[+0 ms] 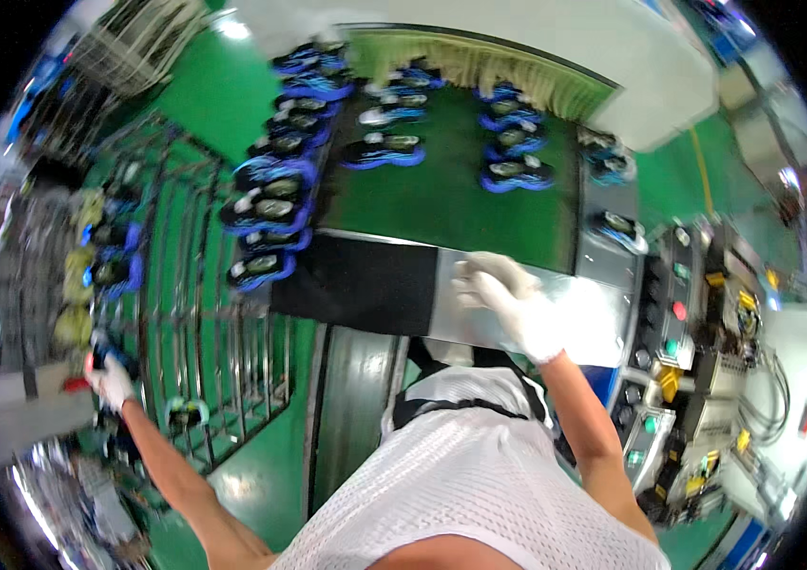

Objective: The person assembles blue and black athletic shoes in a factory setting. They pick up shoe uppers and soles, place them into a hydraulic pressing machine, and operate the controls to bond the parts. The finished shoes are then placed onto a metal rack.

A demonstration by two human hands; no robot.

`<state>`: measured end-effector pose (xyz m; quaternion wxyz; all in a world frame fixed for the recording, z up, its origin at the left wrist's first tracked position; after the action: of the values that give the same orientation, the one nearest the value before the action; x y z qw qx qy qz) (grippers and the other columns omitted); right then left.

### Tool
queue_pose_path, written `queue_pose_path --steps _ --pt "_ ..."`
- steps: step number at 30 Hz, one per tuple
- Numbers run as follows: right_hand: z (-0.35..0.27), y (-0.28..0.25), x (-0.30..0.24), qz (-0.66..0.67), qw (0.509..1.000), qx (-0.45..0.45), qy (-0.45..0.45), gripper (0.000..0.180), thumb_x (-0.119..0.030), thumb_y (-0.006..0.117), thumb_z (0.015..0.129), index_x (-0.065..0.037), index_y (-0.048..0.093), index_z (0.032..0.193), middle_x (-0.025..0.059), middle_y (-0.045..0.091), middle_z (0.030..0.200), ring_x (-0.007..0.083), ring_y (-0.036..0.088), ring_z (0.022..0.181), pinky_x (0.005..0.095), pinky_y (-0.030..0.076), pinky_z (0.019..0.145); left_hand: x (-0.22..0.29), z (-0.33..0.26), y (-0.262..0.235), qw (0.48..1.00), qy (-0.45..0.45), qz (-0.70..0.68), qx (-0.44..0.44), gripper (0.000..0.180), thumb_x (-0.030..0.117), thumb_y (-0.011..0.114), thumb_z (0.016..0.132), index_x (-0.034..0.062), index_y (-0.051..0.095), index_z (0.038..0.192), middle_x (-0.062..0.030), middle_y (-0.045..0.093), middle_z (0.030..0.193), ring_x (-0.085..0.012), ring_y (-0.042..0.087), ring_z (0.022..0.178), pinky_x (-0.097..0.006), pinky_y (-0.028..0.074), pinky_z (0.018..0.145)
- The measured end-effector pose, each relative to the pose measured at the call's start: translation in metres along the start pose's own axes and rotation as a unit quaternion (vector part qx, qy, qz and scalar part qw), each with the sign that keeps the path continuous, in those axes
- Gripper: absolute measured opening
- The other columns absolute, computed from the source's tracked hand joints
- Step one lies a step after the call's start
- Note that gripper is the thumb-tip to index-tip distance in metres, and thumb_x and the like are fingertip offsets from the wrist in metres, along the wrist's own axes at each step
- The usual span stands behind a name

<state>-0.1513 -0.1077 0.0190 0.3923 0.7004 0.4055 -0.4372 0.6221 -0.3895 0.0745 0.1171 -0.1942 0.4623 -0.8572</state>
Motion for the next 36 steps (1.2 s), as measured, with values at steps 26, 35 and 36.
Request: queue_pose_path --steps 26,35,36 --pt "-0.143 0.036 -0.233 -0.258 0.675 -0.293 -0.626 0.033 -0.023 0.076 0.061 -0.006 0.062 0.086 0.0174 0.070 0.097 0.0346 0.073 0.083 0.0446 0.061 0.072 0.272 -0.607 0.043 0.836 0.054 -0.294 -0.460 0.054 0.023 0.065 0.093 -0.0008 0.051 0.140 -0.0246 0.057 0.134 -0.0404 0.057 0.125 -0.045 0.044 0.109" --pt "0.054 -0.169 0.033 -0.266 0.961 -0.080 -0.008 0.049 -0.016 0.065 0.098 0.000 0.051 0.142 0.0212 0.065 0.131 0.0257 0.063 0.123 0.0358 0.051 0.101 0.326 -0.504 0.024 0.872 0.112 -0.340 -0.333 0.050 0.016 0.064 0.092 -0.0012 0.052 0.137 -0.0237 0.054 0.138 -0.0396 0.053 0.130 -0.044 0.043 0.111" --pt "0.057 -0.194 0.058 -0.303 0.950 -0.061 0.032 0.049 -0.021 0.064 0.099 0.000 0.051 0.142 0.0218 0.064 0.133 0.0274 0.063 0.124 0.0369 0.051 0.101 0.331 -0.466 0.021 0.875 0.109 -0.365 -0.300 0.048 0.015 0.064 0.092 -0.0015 0.053 0.136 -0.0231 0.055 0.136 -0.0393 0.054 0.128 -0.044 0.043 0.110"
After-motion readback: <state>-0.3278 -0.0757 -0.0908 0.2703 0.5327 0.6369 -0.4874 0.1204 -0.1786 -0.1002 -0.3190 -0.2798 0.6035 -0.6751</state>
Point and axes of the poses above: each hand's wrist, its own z-axis towards the middle knuckle, its own y-axis out of the palm, x = y × z, the point moved 8 cm from there along z, towards the middle knuckle
